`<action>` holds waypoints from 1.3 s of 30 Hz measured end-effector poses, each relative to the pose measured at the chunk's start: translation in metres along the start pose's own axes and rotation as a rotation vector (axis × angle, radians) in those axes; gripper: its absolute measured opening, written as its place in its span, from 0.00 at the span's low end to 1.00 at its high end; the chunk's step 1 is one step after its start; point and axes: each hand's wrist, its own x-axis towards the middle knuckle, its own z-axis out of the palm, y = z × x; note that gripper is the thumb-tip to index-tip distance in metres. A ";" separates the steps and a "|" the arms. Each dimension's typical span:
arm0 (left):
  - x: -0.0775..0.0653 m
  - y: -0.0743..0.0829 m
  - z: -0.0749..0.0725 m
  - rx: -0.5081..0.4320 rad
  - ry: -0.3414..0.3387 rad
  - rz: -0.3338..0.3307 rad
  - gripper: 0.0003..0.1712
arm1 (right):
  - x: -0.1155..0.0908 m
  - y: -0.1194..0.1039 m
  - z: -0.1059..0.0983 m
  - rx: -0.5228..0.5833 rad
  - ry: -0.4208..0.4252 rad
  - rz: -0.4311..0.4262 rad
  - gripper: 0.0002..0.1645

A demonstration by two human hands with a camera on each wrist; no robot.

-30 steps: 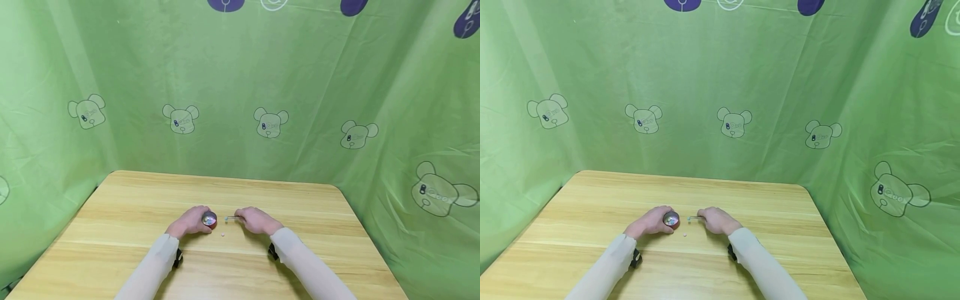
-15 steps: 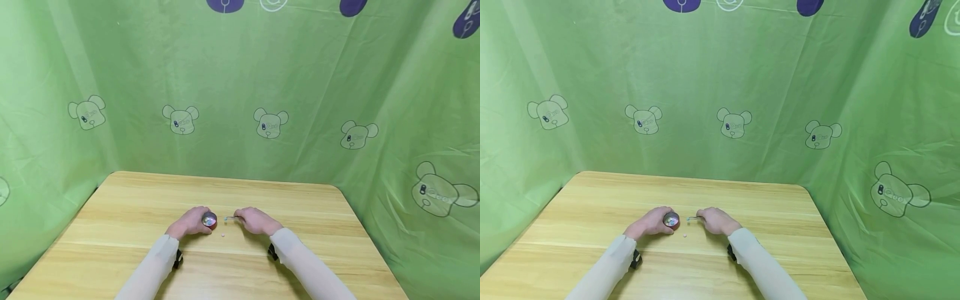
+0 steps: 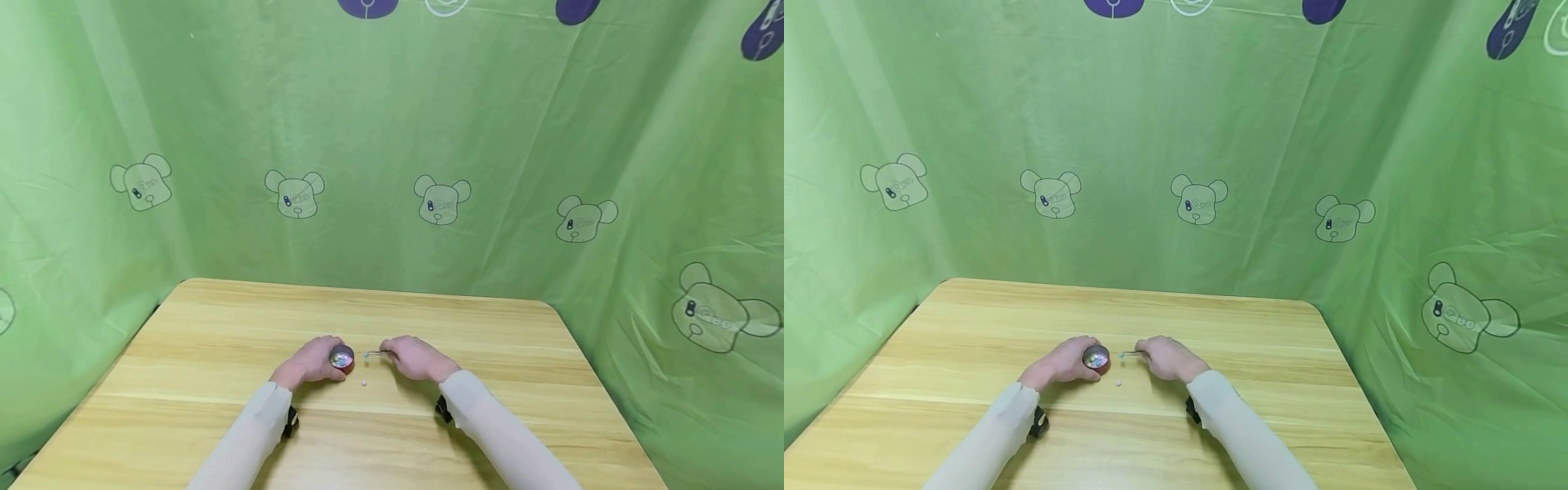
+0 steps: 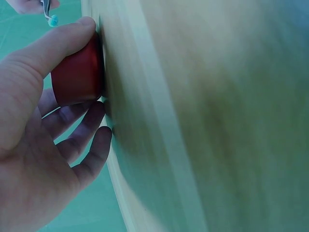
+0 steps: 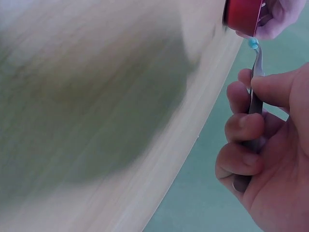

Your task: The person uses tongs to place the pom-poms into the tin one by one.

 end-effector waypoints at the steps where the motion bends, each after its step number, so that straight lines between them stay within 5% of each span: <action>1: 0.000 0.000 0.000 -0.002 0.000 -0.001 0.30 | 0.000 0.000 0.000 -0.001 0.001 0.000 0.12; 39: 0.000 -0.002 0.000 -0.003 0.001 0.007 0.30 | 0.013 -0.015 -0.010 -0.019 0.015 -0.007 0.12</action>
